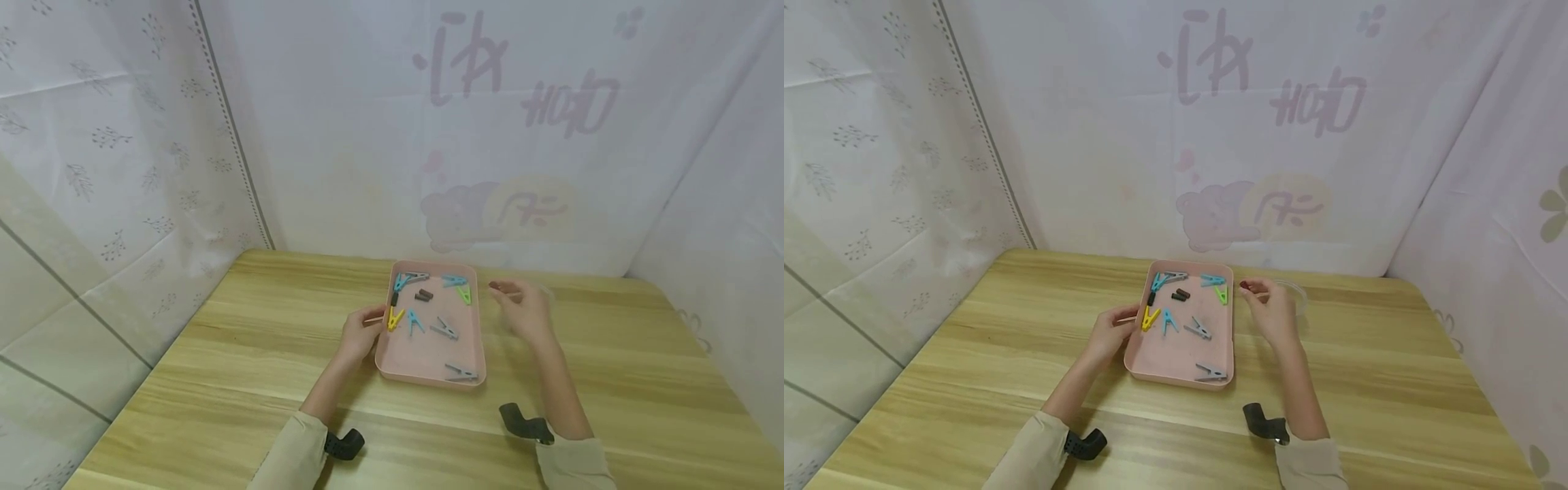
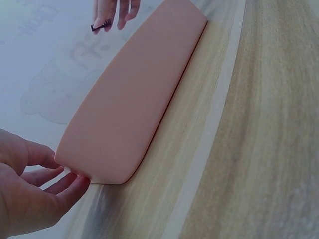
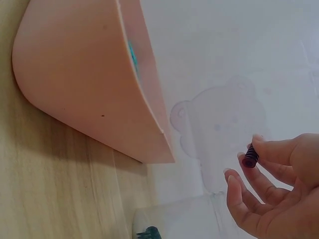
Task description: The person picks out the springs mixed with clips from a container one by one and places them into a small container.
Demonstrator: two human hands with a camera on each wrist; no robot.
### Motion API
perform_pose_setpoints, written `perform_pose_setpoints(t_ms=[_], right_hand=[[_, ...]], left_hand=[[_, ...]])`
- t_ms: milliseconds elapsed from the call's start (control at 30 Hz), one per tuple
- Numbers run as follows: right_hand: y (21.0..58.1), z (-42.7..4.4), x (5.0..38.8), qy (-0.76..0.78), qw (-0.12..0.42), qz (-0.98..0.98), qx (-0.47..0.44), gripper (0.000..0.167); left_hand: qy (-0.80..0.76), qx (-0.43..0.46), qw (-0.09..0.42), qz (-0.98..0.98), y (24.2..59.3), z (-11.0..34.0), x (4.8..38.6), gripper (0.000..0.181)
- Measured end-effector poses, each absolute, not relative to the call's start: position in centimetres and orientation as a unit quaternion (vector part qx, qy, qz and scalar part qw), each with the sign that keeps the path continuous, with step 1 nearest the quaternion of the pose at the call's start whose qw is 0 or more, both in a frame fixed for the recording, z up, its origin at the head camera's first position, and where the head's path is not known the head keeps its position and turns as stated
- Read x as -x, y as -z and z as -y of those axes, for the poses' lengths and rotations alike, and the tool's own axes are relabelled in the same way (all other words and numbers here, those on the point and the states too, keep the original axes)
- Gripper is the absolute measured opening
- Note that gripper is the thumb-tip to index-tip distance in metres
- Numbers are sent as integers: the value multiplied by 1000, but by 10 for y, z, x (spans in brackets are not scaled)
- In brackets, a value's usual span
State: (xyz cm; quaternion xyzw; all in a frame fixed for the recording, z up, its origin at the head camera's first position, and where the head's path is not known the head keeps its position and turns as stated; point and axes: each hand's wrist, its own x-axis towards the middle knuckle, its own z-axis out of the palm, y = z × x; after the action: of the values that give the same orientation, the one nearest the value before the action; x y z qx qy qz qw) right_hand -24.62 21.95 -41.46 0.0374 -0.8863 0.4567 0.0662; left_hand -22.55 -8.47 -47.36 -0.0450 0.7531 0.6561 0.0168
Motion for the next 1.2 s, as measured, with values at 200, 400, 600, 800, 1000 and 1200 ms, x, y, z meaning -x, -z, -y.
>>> perform_pose_setpoints(t_ms=[200,400,600,800,1000,1200], right_hand=[[412,-224,246,-451,81,888,-34,37],[411,-231,246,-449,91,889,-28,37],[410,-238,244,-454,89,886,-22,39],[408,-242,242,-452,99,886,-15,37],[409,-246,242,-451,103,887,-8,38],[409,-250,243,-446,103,889,2,37]], left_hand=[[-656,46,16,-753,473,85,226,40],[-658,46,18,-752,472,84,226,40],[-656,49,16,-753,472,84,226,39],[-655,51,16,-754,471,83,225,39],[-658,47,19,-752,471,84,225,39],[-661,46,22,-749,471,84,225,39]])
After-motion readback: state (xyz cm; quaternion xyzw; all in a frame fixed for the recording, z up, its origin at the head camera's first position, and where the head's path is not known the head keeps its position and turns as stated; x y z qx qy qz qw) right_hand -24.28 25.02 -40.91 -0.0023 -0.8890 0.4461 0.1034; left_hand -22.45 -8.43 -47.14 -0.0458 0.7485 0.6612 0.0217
